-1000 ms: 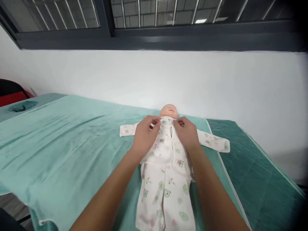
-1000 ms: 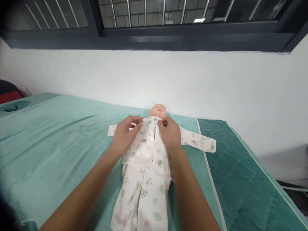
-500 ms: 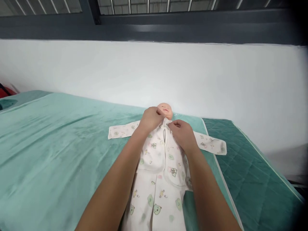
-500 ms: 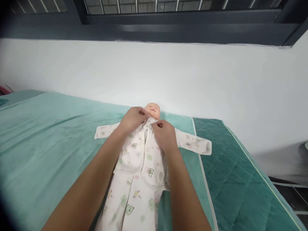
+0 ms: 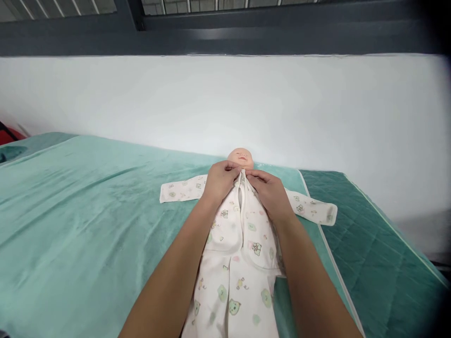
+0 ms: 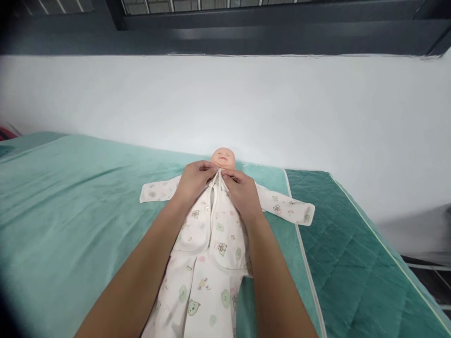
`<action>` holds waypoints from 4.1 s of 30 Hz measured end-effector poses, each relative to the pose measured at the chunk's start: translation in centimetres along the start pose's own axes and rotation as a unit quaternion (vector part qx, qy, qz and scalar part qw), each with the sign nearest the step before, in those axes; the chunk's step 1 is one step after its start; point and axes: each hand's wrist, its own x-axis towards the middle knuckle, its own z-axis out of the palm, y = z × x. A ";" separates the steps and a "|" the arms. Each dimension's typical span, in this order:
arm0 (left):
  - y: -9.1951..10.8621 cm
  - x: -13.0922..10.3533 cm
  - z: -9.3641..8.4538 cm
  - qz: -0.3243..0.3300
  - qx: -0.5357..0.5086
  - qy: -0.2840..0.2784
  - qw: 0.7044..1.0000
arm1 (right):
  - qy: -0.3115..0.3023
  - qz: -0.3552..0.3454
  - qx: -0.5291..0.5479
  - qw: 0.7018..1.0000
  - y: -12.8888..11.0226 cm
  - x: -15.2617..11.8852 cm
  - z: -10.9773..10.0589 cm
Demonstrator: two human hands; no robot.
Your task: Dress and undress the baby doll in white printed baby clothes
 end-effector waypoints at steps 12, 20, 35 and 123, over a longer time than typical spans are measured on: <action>-0.2 0.0 -0.5 0.004 -0.034 -0.035 0.999 | 0.023 -0.112 -0.098 0.989 -0.5 0.1 0.4; -0.2 0.0 -0.4 -0.017 -0.063 -0.028 0.997 | 0.026 -0.162 -0.151 0.975 -1.3 0.0 0.5; -0.8 0.3 -0.3 -0.011 -0.066 -0.011 0.998 | -0.020 -0.033 -0.159 0.986 -1.0 0.0 0.8; 0.7 -0.4 -1.8 0.184 0.380 -0.060 0.904 | -0.016 -0.177 -0.292 0.940 -1.0 -0.9 0.3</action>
